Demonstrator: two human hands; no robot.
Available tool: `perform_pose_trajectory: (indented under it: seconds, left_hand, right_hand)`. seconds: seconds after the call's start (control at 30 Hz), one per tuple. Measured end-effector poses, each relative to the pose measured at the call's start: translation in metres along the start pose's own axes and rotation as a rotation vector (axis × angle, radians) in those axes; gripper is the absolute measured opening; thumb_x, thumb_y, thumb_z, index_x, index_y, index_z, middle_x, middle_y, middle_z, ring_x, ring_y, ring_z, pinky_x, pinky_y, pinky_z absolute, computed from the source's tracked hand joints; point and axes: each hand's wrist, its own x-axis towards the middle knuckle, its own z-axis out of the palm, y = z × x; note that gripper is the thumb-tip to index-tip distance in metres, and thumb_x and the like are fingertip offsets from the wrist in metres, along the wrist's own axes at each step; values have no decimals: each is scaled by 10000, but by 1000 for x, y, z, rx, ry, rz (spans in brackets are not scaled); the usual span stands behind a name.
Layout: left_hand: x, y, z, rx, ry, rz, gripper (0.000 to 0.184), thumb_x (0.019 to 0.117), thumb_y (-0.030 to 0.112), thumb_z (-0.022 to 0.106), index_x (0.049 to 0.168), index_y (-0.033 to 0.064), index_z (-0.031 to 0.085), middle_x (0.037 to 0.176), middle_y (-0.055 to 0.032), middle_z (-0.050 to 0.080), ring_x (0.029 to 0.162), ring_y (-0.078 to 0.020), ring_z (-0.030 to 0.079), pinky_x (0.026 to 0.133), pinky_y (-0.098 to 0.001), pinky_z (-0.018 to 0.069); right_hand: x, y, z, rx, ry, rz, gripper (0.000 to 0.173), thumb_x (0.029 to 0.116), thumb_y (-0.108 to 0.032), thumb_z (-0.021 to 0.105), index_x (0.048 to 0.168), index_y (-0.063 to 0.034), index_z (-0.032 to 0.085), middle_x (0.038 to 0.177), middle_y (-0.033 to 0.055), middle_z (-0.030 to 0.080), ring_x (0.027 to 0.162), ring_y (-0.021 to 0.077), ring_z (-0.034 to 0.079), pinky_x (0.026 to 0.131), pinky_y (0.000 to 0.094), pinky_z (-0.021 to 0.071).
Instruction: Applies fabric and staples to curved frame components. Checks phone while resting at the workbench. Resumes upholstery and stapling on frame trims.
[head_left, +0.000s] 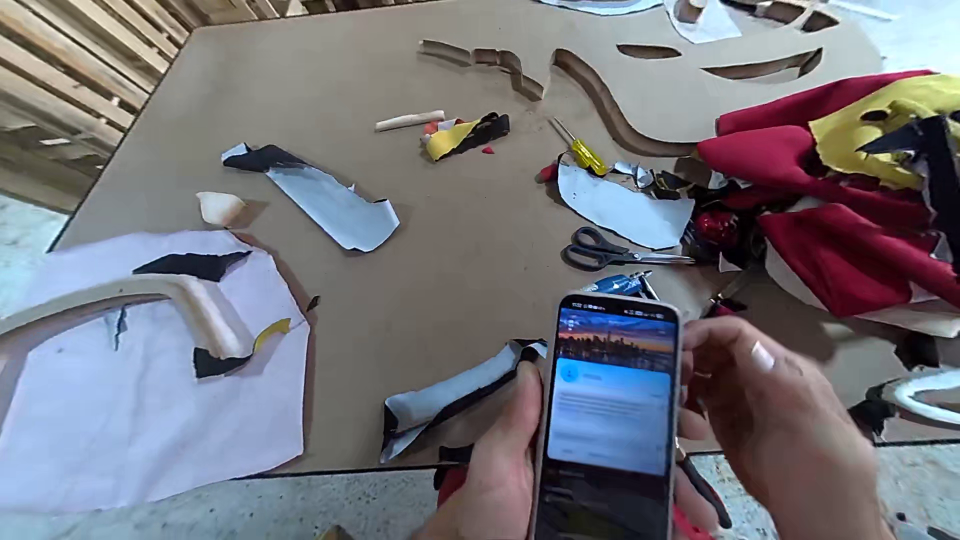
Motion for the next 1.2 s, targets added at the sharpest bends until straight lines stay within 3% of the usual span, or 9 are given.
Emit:
perform_pose_trajectory:
  seconds: [0.2,0.3,0.4,0.57,0.67,0.73,0.83,0.97,1.2]
  left_hand:
    - [1,-8,-14,-34,8,22,544,1062,536,410,1345,143,655,1286,-91,703,1237,-179,654,1083,-407,515]
    - [2,-9,-16,-42,-36,-3,561,1057,552,406,1351,145,656,1293,-99,701,1233,-198,661,1073,-424,525]
    - [5,-13,-25,-64,-152,-58,616,1035,606,412,1404,158,617,1340,-162,665,1230,-321,658,1016,-542,551]
    - [8,-20,-39,-16,-248,-114,788,940,736,474,1457,147,560,1429,-216,581,1238,-391,627,1016,-568,528]
    - [5,-14,-44,107,-235,-55,784,932,747,483,1439,157,582,1367,-196,635,1213,-362,651,1012,-548,541]
    - [3,-9,-48,226,-187,25,718,942,736,481,1407,207,620,1300,-125,697,1202,-287,676,1009,-506,558]
    - [6,-6,-52,251,-201,67,693,955,719,477,1411,217,618,1303,-108,700,1208,-275,676,1012,-498,561]
    - [13,-7,-58,167,-313,14,754,961,733,439,1448,176,585,1338,-180,663,1225,-350,651,1022,-543,539]
    - [12,-4,-54,261,-169,46,723,936,745,480,1395,209,633,1291,-147,697,1194,-315,675,1001,-525,558]
  right_hand:
    - [-9,4,14,44,-48,13,314,1008,-404,597,1175,-159,699,840,53,685,655,85,631,546,206,522]
    - [-11,3,15,61,-47,65,293,1010,-366,588,1198,-169,697,884,58,700,669,82,637,551,199,523]
    - [-8,1,15,62,-69,29,295,1025,-335,569,1177,-132,720,864,58,706,675,72,624,563,195,504]
    - [-1,-5,19,51,-72,-29,255,1024,-302,575,1099,-118,735,799,40,685,655,51,612,586,190,520]
    - [0,-6,23,64,-117,-105,273,1042,-294,554,1110,-88,720,826,34,683,700,61,629,634,214,545]
    - [2,-8,27,81,-144,-155,286,1052,-309,558,1114,-70,703,839,26,685,688,56,635,611,211,552]
    - [7,-10,30,96,-170,-188,283,1053,-296,564,1130,-51,682,855,45,682,647,73,642,545,226,567]
    - [10,-12,30,98,-182,-202,254,1051,-246,560,1124,-29,671,872,48,690,644,70,639,529,215,552]
    - [9,-11,29,79,-148,-196,229,1038,-238,571,1118,-46,669,877,41,685,610,74,632,487,227,550]
